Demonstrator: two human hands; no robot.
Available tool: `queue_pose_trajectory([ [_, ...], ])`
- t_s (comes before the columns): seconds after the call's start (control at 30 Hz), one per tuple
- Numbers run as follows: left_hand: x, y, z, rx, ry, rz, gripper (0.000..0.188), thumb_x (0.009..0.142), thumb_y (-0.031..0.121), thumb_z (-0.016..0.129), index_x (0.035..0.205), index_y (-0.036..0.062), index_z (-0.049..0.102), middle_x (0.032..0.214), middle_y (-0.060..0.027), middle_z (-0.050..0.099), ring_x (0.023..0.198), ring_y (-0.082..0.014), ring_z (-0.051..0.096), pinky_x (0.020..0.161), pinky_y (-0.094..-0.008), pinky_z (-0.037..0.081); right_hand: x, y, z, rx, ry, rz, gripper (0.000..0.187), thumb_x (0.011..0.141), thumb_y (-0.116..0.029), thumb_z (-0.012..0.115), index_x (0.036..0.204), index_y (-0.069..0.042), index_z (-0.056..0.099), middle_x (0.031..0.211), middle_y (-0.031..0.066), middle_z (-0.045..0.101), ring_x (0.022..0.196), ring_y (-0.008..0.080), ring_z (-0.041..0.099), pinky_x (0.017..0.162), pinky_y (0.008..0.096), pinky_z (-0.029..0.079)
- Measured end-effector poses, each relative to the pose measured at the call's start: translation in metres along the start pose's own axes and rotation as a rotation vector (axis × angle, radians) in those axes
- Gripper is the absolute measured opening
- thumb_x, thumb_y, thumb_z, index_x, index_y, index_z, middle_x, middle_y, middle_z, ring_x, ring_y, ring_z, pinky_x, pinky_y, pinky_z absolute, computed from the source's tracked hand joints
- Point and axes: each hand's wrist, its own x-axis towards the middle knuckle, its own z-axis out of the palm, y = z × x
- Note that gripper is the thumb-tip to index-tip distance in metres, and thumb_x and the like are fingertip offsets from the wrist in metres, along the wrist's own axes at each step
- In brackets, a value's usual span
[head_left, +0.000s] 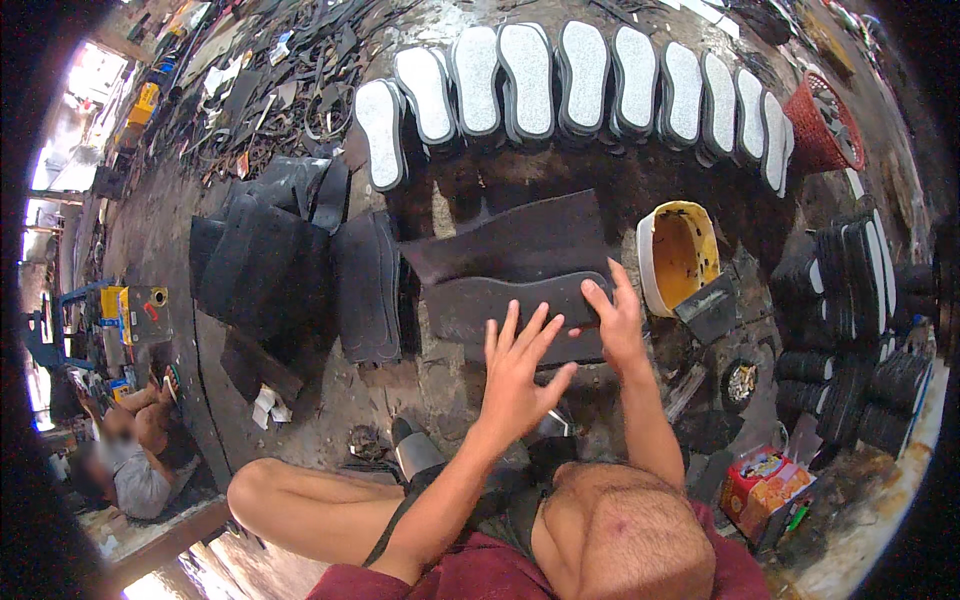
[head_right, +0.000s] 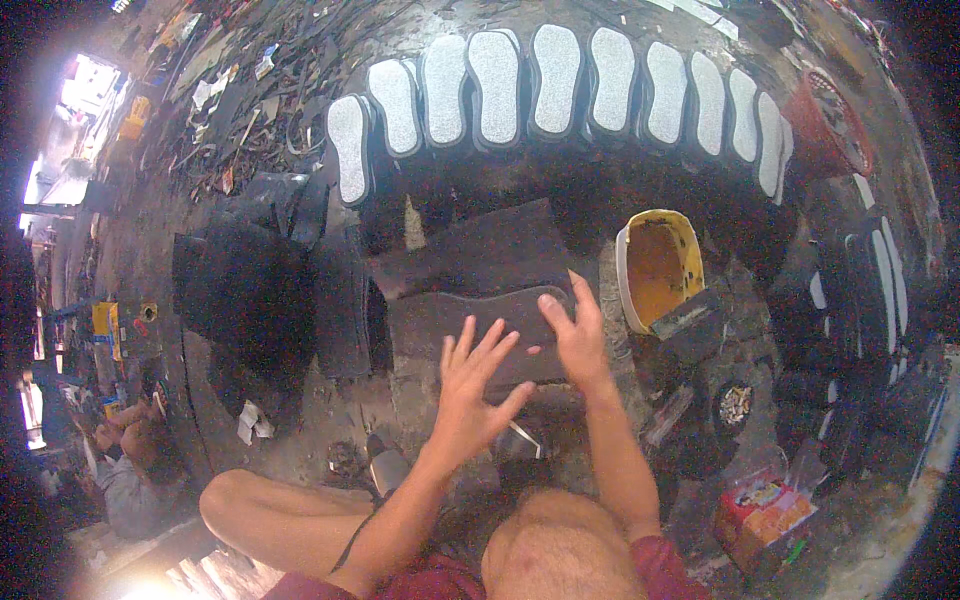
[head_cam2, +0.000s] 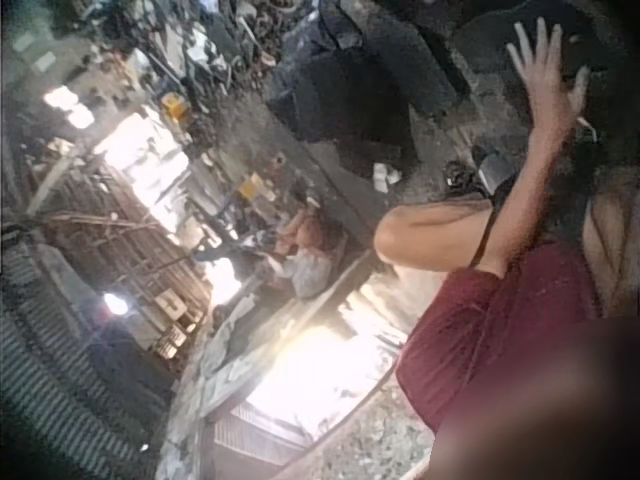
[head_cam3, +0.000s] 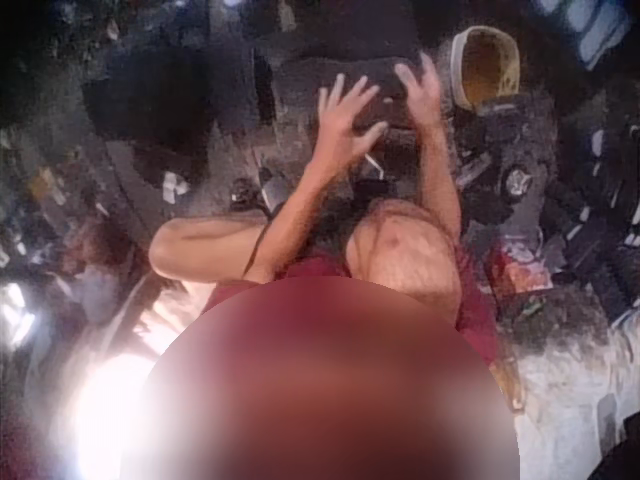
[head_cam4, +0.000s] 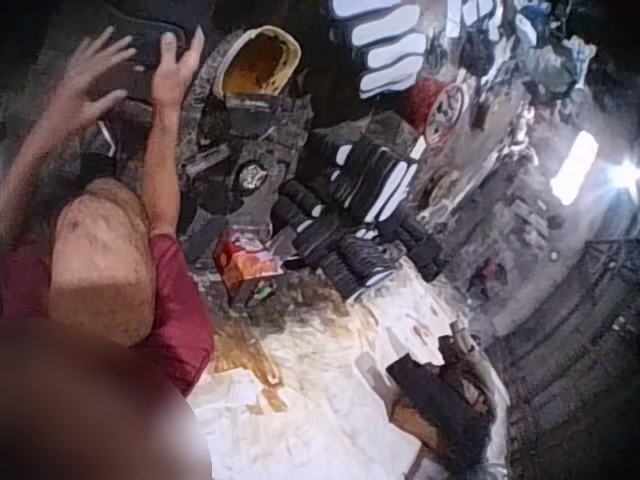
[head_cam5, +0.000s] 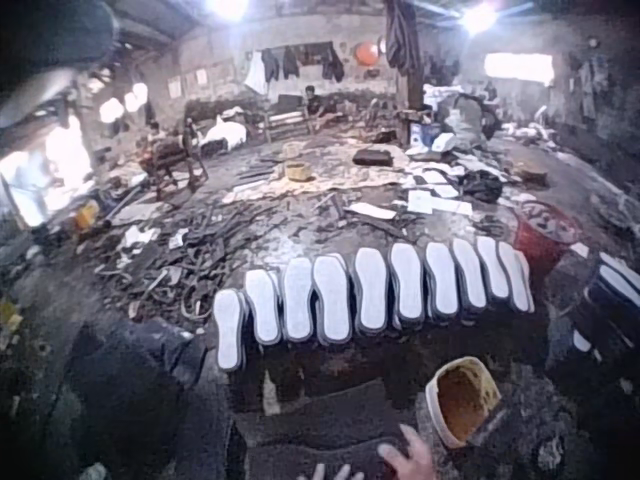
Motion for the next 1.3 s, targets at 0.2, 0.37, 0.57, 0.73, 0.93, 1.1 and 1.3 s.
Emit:
queue_pose_trajectory([
  [0.2, 0.022, -0.093, 0.038, -0.115, -0.042, -0.19, 0.043, 0.087, 0.018, 0.081, 0.128, 0.009, 0.072, 0.138, -0.0136, 0.069, 0.137, -0.0334, 0.059, 0.116, -0.0453, 0.045, 0.055, -0.016, 0.0, -1.111, 0.321, -0.932, 0.057, 0.089, -0.014, 0.078, 0.142, -0.007, 0.059, 0.127, 0.0155, 0.07, 0.115, 0.0336, 0.067, 0.1, 0.044, 0.053],
  [0.37, 0.088, -0.116, 0.022, -0.238, 0.335, -0.32, 0.035, 0.091, 0.018, 0.078, 0.125, 0.0073, 0.075, 0.122, -0.0114, 0.076, 0.115, -0.0244, 0.072, 0.101, -0.0366, 0.054, 0.169, -0.056, 0.092, -1.291, -0.115, -1.097, 0.052, 0.086, -0.013, 0.077, 0.136, -0.012, 0.064, 0.132, 0.0121, 0.068, 0.121, 0.0298, 0.065, 0.102, 0.041, 0.052],
  [0.57, 0.162, -0.117, -0.007, -0.243, 0.383, -0.188, 0.031, 0.09, 0.012, 0.076, 0.12, 0.0038, 0.074, 0.127, -0.0167, 0.073, 0.119, -0.031, 0.069, 0.1, -0.0387, 0.053, 0.277, -0.084, 0.157, -1.834, -0.249, -1.166, 0.066, 0.077, -0.016, 0.084, 0.14, -0.022, 0.063, 0.145, 0.01, 0.059, 0.127, 0.028, 0.062, 0.103, 0.0423, 0.054],
  [0.73, 0.231, -0.133, -0.035, -0.005, 0.42, -0.001, 0.04, 0.09, 0.011, 0.076, 0.128, 0.0018, 0.07, 0.133, -0.0195, 0.069, 0.127, -0.0327, 0.065, 0.109, -0.0409, 0.05, 0.296, -0.115, 0.143, -1.637, -0.552, -1.013, 0.065, 0.073, -0.016, 0.083, 0.136, -0.024, 0.067, 0.118, 0.013, 0.069, 0.117, 0.0335, 0.068, 0.097, 0.0465, 0.057],
  [0.93, 0.289, -0.137, -0.027, -0.144, 0.642, 0.024, 0.034, 0.091, 0.007, 0.068, 0.124, 0.0012, 0.064, 0.127, -0.019, 0.058, 0.122, -0.0407, 0.058, 0.109, -0.0456, 0.047, 0.294, -0.12, 0.143, -1.414, -0.546, -1.021, 0.049, 0.092, -0.028, 0.063, 0.138, -0.011, 0.061, 0.129, 0.0195, 0.069, 0.115, 0.0388, 0.068, 0.098, 0.0502, 0.055],
  [1.1, 0.293, -0.143, -0.016, 0.189, 0.398, 0.14, 0.052, 0.09, 0.014, 0.07, 0.139, 0.0032, 0.057, 0.151, -0.024, 0.045, 0.141, -0.0481, 0.043, 0.118, -0.0524, 0.037, 0.289, -0.124, 0.149, -1.194, -0.366, -1.163, 0.044, 0.097, -0.027, 0.055, 0.136, -0.008, 0.06, 0.126, 0.0233, 0.068, 0.111, 0.0409, 0.069, 0.099, 0.0508, 0.054],
  [1.3, 0.291, -0.16, -0.015, 0.465, 0.135, 0.1, 0.059, 0.087, 0.025, 0.072, 0.142, 0.0073, 0.061, 0.159, -0.0215, 0.044, 0.148, -0.0478, 0.035, 0.123, -0.055, 0.03, 0.283, -0.148, 0.178, -0.828, -0.013, -1.284, 0.041, 0.099, -0.024, 0.06, 0.136, -0.007, 0.061, 0.124, 0.0223, 0.07, 0.11, 0.0417, 0.07, 0.096, 0.0506, 0.056],
])
